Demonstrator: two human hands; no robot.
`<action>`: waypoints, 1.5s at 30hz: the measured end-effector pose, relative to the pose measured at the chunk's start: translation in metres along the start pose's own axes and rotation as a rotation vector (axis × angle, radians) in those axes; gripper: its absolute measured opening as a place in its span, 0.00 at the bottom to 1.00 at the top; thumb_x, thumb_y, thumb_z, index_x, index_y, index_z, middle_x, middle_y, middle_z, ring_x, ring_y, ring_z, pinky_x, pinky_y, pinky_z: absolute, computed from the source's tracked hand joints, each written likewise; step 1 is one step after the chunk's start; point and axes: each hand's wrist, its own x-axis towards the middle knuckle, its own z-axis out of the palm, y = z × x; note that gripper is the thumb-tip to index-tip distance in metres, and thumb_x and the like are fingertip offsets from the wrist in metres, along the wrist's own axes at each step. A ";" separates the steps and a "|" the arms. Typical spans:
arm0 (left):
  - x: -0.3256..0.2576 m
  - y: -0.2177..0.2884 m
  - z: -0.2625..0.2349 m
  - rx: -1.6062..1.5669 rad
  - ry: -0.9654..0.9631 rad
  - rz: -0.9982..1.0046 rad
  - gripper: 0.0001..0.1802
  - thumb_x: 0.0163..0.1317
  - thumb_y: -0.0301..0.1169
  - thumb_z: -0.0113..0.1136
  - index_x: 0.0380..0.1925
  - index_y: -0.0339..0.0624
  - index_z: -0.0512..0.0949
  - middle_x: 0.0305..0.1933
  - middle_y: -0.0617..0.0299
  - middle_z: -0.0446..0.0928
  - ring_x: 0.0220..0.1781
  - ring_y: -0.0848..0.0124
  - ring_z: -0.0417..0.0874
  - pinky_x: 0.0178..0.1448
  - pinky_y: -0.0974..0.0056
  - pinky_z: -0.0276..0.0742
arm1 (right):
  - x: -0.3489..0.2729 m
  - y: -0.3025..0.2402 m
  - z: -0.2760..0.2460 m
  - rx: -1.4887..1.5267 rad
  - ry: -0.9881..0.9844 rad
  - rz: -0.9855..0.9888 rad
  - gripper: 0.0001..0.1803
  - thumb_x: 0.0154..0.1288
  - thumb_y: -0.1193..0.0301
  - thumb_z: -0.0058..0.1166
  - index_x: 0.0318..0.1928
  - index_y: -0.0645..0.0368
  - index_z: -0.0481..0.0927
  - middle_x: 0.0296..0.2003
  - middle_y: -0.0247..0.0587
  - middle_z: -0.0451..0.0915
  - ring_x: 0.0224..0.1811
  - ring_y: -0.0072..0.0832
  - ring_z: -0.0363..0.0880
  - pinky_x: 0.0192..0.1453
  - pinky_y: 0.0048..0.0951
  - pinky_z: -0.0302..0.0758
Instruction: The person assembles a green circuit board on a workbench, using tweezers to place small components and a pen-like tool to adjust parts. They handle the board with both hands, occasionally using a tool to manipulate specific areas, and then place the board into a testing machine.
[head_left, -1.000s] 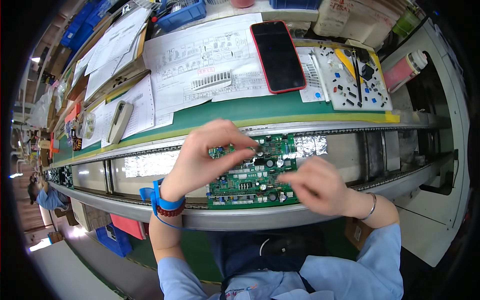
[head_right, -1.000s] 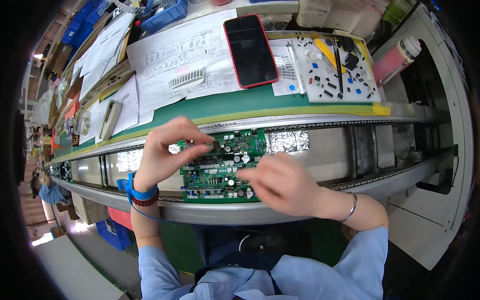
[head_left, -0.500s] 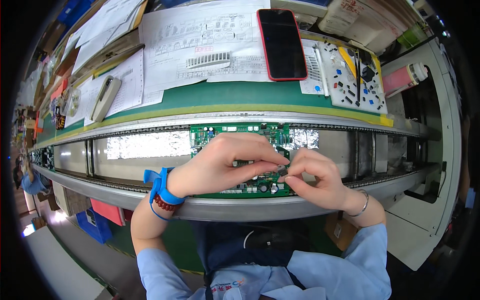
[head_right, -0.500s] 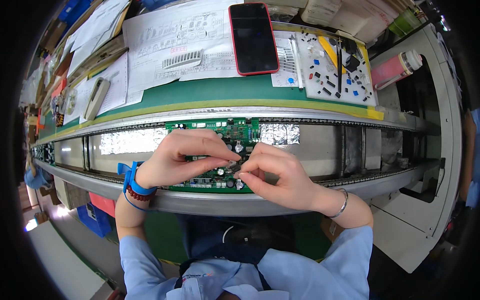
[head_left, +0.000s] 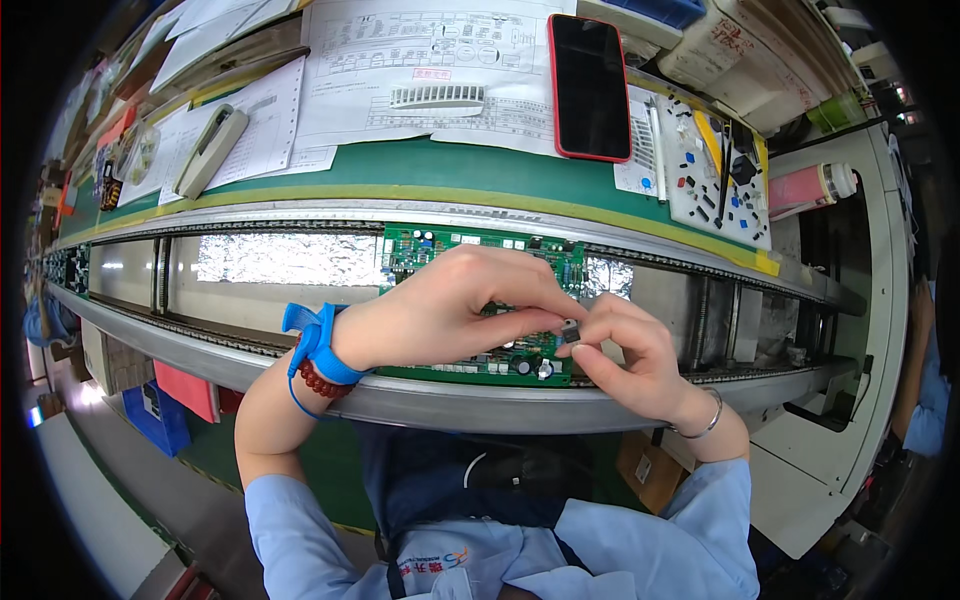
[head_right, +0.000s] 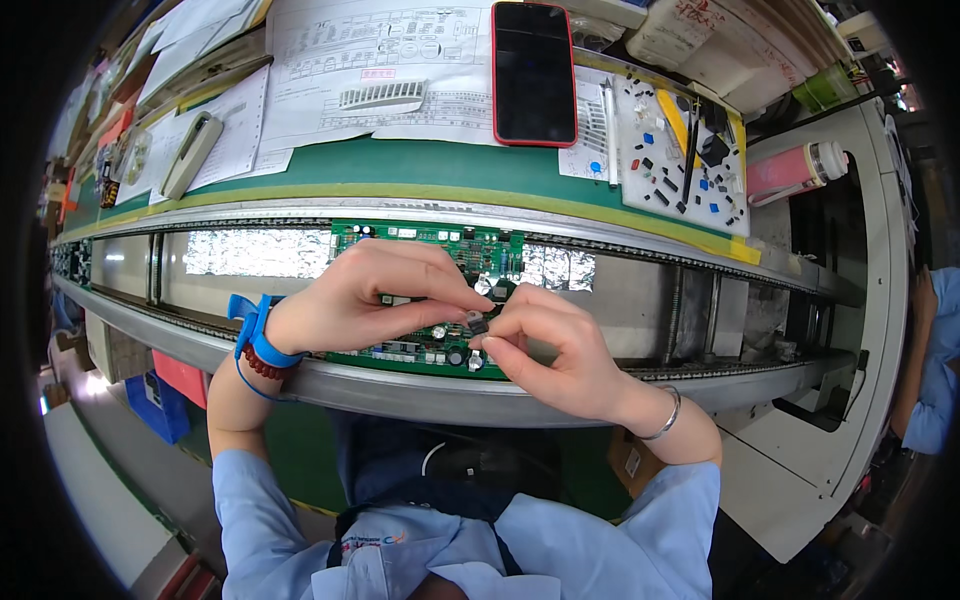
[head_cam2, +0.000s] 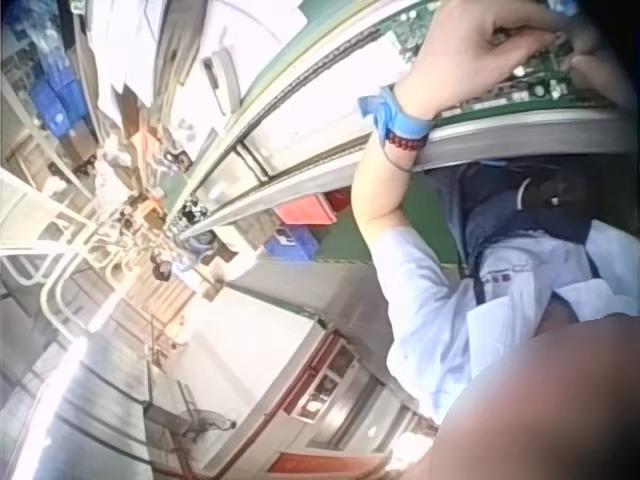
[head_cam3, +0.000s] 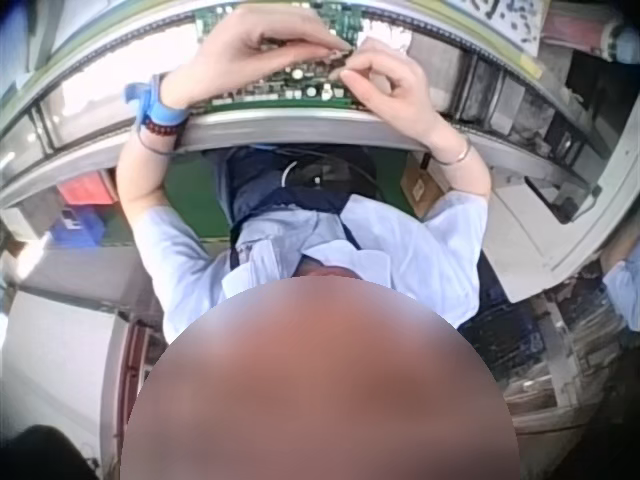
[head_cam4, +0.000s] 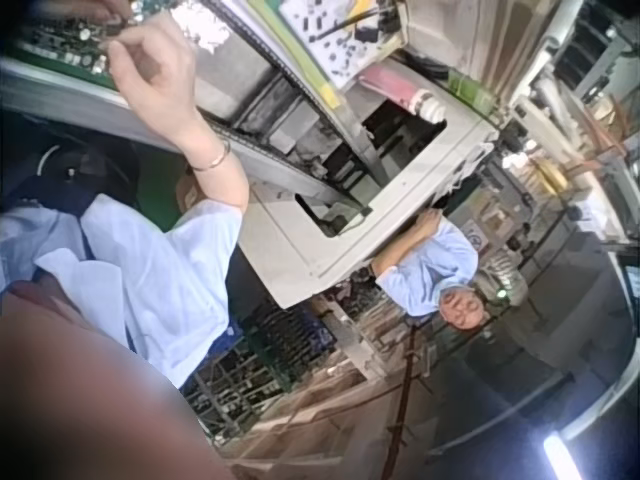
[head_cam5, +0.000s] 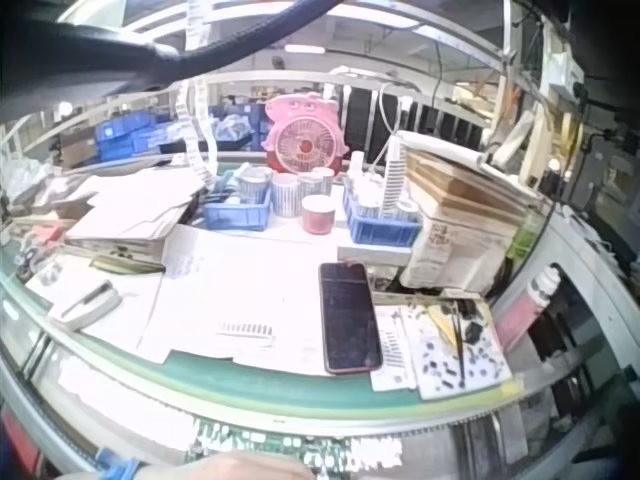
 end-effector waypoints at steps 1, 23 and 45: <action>0.000 0.000 0.000 -0.001 -0.001 -0.002 0.12 0.55 0.19 0.62 0.41 0.35 0.82 0.35 0.56 0.81 0.36 0.67 0.81 0.39 0.65 0.76 | 0.000 0.000 0.000 0.000 0.003 0.000 0.03 0.60 0.79 0.56 0.35 0.64 0.81 0.27 0.36 0.71 0.27 0.21 0.69 0.31 0.23 0.67; -0.006 0.009 -0.030 0.224 0.275 -0.275 0.08 0.53 0.21 0.66 0.35 0.36 0.83 0.32 0.59 0.82 0.33 0.75 0.81 0.39 0.71 0.76 | 0.001 0.003 0.002 -0.106 0.052 -0.056 0.11 0.58 0.81 0.52 0.42 0.62 0.81 0.25 0.36 0.70 0.24 0.24 0.68 0.28 0.25 0.65; -0.001 -0.004 -0.034 0.651 0.027 -0.305 0.10 0.46 0.23 0.68 0.32 0.41 0.82 0.29 0.62 0.71 0.35 0.66 0.69 0.38 0.64 0.65 | 0.002 0.010 -0.002 -0.265 0.069 -0.223 0.14 0.50 0.80 0.58 0.40 0.62 0.81 0.25 0.35 0.71 0.24 0.28 0.70 0.29 0.28 0.63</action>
